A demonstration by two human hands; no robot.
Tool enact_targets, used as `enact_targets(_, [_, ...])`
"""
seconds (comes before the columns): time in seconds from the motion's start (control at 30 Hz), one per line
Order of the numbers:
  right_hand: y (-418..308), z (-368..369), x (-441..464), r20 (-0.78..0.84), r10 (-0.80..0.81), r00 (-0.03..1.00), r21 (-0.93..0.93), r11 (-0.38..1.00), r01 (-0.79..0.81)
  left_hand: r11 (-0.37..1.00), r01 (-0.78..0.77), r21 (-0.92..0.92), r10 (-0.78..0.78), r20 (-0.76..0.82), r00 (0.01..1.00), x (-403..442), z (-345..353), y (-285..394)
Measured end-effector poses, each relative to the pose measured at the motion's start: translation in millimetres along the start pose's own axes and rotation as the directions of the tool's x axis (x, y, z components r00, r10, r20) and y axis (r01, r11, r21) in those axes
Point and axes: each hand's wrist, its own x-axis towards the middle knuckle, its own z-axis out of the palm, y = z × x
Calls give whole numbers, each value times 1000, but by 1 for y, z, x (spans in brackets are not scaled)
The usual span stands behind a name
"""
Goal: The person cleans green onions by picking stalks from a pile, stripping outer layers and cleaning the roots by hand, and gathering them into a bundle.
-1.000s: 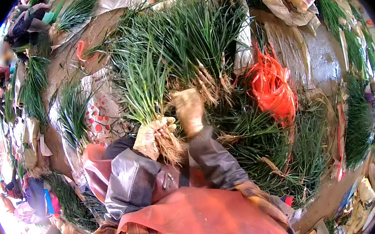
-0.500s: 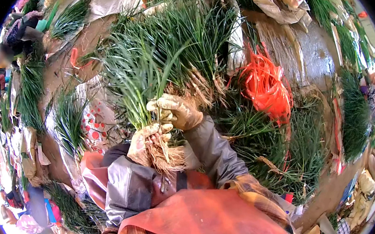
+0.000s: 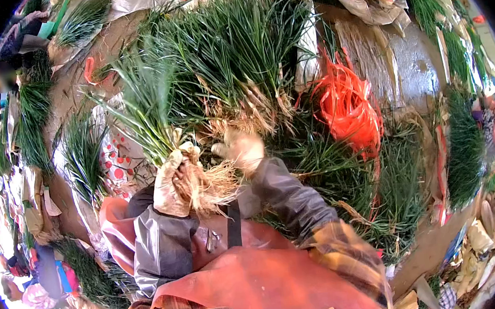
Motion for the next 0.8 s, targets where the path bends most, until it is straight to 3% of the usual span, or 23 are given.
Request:
enact_targets(0.03, [1,-10,-2,-264,18,964,193,981,35,1000,-4,19,4,25,1000,8,-6,-2])
enact_targets(0.07, [7,-9,19,-427,83,900,-41,993,-111,999,21,-24,-23,-109,994,2,16,-2])
enact_targets(0.1, [12,-9,41,-575,144,805,-212,924,-317,999,40,-9,-41,-146,988,2,16,-2])
enact_targets(0.13, [32,-3,60,-546,180,818,-102,955,-278,995,72,-66,-80,-128,989,2,14,-3])
enact_targets(0.17, [43,-4,68,-519,206,830,13,972,-233,988,98,-116,-110,-101,989,6,7,-5])
enact_targets(0.2, [55,1,69,-612,148,777,206,978,-25,990,118,-81,-125,-91,988,12,-8,-7])
enact_targets(0.23, [70,16,76,-751,55,658,312,908,281,989,109,-101,-129,-218,967,6,8,-3])
enact_targets(0.3, [47,3,45,-639,159,753,316,946,68,902,368,-228,-353,106,930,18,-28,1])
enact_targets(0.33, [42,14,40,-821,50,569,64,998,5,991,117,-62,-123,-114,986,14,2,-10])
enact_targets(0.37, [35,1,32,-584,98,806,-100,977,-191,989,149,6,-148,-82,986,18,-10,-13])
enact_targets(0.43, [45,6,48,-406,274,872,58,960,-274,986,151,65,-149,-42,988,11,2,-11])
enact_targets(0.5, [36,11,37,-534,287,795,252,952,-175,996,79,36,-73,-139,988,6,12,-7])
enact_targets(0.53, [27,6,20,-461,199,865,348,937,-30,997,71,-3,-71,-174,982,5,20,-6])
enact_targets(0.57, [17,1,1,-400,97,911,447,889,101,979,131,155,-107,-155,982,28,-35,-17])
enact_targets(0.63, [-7,11,-35,-488,-255,835,576,625,527,965,190,181,-144,-240,960,27,-17,-20])
enact_targets(0.67, [-9,22,-37,-663,-381,645,222,723,655,972,217,85,-200,-170,965,24,-2,-19])
enact_targets(0.7, [-8,33,-35,-734,-539,412,-167,732,660,971,223,81,-208,-161,965,18,15,-17])
enact_targets(0.73, [-9,35,-37,-737,-338,585,204,715,669,972,198,128,-174,-180,968,16,10,-17])
enact_targets(0.77, [-9,23,-43,-729,-230,645,229,806,546,970,171,175,-136,-198,971,14,5,-14])
enact_targets(0.8, [-4,21,-28,-726,-153,670,346,761,549,933,281,227,-256,-134,957,14,1,-11])
